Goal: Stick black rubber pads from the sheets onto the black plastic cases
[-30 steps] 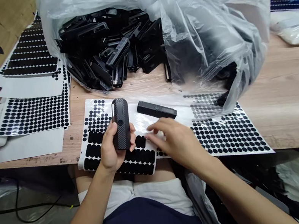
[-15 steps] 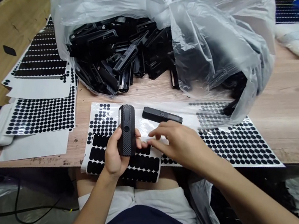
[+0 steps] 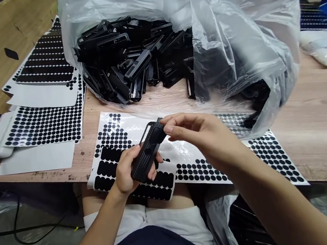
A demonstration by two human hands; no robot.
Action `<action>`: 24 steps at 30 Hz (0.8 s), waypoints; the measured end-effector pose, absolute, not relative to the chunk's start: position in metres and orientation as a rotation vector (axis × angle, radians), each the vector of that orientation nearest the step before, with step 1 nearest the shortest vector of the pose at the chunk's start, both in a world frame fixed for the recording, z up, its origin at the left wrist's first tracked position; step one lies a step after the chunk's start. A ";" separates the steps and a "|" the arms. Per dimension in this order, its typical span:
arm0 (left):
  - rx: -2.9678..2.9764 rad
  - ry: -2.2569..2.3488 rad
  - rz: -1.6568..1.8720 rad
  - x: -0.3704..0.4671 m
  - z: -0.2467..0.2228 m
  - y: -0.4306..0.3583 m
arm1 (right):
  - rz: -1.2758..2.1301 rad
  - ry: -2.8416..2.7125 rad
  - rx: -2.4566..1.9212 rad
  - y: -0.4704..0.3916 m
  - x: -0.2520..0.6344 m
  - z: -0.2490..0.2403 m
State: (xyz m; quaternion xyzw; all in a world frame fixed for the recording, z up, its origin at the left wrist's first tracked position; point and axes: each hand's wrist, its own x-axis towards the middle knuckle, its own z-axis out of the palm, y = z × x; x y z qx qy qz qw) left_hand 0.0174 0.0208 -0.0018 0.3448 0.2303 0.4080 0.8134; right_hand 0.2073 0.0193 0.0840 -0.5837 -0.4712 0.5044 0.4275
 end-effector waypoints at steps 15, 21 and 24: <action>0.769 0.429 0.825 0.014 -0.007 0.022 | 1.222 -1.248 -1.481 0.024 0.198 0.077; 0.744 0.447 0.817 0.014 -0.006 0.022 | 1.153 -1.288 -1.510 0.023 0.196 0.079; 0.749 0.464 0.811 0.013 -0.004 0.022 | 1.104 -1.308 -1.517 0.023 0.195 0.079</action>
